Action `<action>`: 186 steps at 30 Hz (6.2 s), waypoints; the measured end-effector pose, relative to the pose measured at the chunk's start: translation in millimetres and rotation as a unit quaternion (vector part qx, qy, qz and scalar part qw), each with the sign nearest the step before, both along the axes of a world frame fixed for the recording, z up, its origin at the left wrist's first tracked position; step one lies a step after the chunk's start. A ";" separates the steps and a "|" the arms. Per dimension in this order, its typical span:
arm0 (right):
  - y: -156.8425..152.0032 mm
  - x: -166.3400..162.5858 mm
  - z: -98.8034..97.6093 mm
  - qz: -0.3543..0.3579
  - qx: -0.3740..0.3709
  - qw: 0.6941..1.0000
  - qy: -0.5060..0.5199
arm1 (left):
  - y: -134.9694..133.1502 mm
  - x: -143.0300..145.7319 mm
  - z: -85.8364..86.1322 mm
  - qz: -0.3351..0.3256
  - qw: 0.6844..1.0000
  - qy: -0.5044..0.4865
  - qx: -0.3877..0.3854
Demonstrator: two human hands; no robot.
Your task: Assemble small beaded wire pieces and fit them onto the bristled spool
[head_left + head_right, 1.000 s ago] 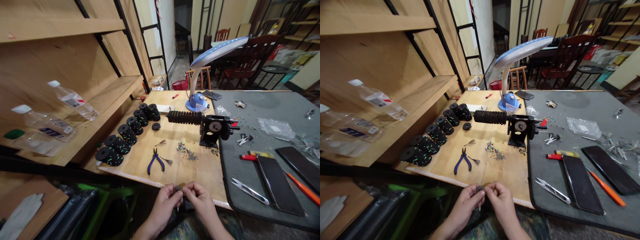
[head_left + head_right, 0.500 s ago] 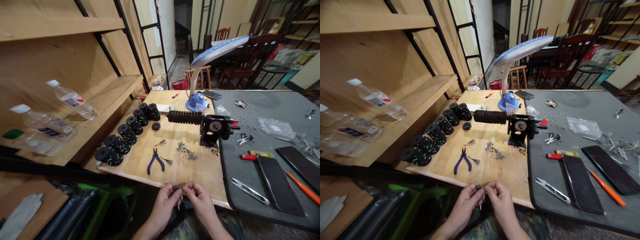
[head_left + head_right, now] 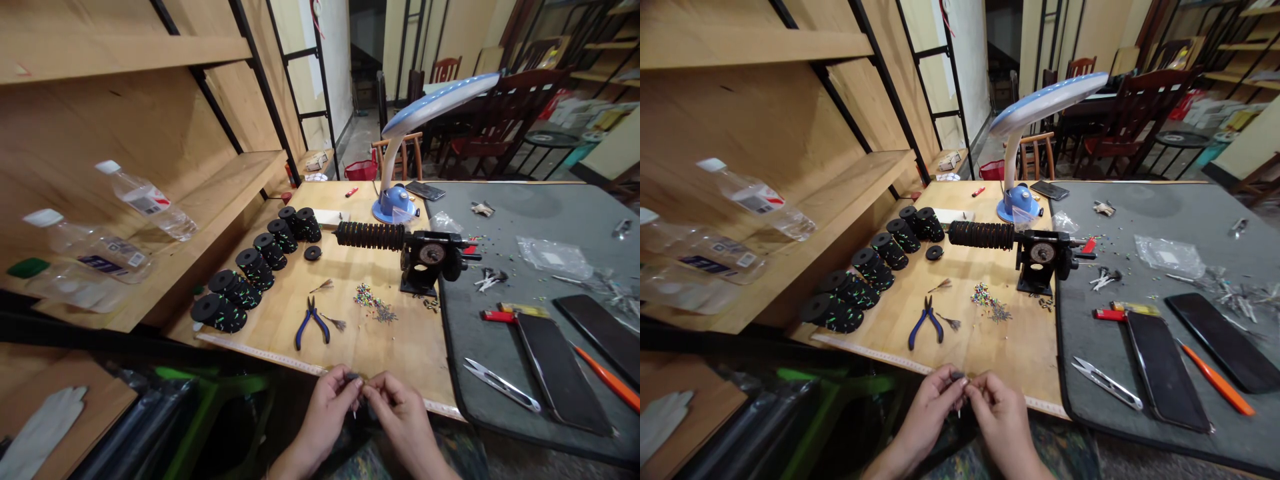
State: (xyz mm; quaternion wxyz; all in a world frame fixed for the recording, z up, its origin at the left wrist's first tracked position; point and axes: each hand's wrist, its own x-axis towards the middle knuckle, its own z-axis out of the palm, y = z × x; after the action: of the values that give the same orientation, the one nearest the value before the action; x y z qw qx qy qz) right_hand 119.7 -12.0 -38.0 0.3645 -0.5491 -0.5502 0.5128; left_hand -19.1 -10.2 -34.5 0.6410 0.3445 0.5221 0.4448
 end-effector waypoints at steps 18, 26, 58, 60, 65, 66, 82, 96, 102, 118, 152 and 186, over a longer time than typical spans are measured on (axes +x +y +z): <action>2.1 -1.8 4.3 0.006 -0.012 1.000 -0.020 | 2.0 -1.6 14.4 -0.017 0.995 0.082 0.049; 4.5 0.2 -0.2 0.005 0.007 0.999 -0.049 | 1.1 -4.0 16.4 -0.032 0.989 0.131 0.061; 1.5 2.8 18.2 0.061 0.075 0.992 -0.086 | 2.8 -6.3 10.3 -0.044 0.988 0.135 0.062; 1.9 2.6 16.2 0.059 0.074 0.990 -0.102 | 2.6 -6.4 10.2 -0.048 0.985 0.149 0.070; 4.0 3.2 13.2 0.051 0.077 0.987 -0.135 | 0.8 -7.0 11.6 -0.058 0.974 0.192 0.101; 4.5 3.6 13.3 0.051 0.079 0.986 -0.141 | 0.6 -7.3 12.0 -0.060 0.972 0.200 0.107; 2.5 4.3 20.9 0.079 0.126 0.978 -0.146 | 1.8 -7.1 14.5 -0.056 0.978 0.182 0.089; 5.1 3.8 16.8 0.067 0.102 0.980 -0.157 | 0.9 -11.3 15.3 -0.077 0.965 0.227 0.108; 2.5 4.6 20.9 0.085 0.134 0.976 -0.151 | 3.1 -9.6 11.1 -0.064 0.976 0.191 0.087; 3.3 3.7 24.6 0.085 0.115 0.978 -0.149 | 1.6 -10.3 11.4 -0.056 0.979 0.175 0.088; 4.1 4.3 24.1 0.085 0.102 0.974 -0.183 | 2.0 -13.5 23.6 -0.080 0.954 0.255 0.138; 17.5 5.2 8.1 -0.071 -0.051 0.993 0.082 | 0.5 -8.1 16.8 -0.098 0.975 0.176 0.093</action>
State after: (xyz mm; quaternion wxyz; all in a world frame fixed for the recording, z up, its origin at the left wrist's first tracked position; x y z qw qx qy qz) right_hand 125.0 5.5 -29.9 0.4151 -0.5606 -0.4516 0.5563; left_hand -27.3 -9.7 -17.7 0.5447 0.5245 0.5471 0.3589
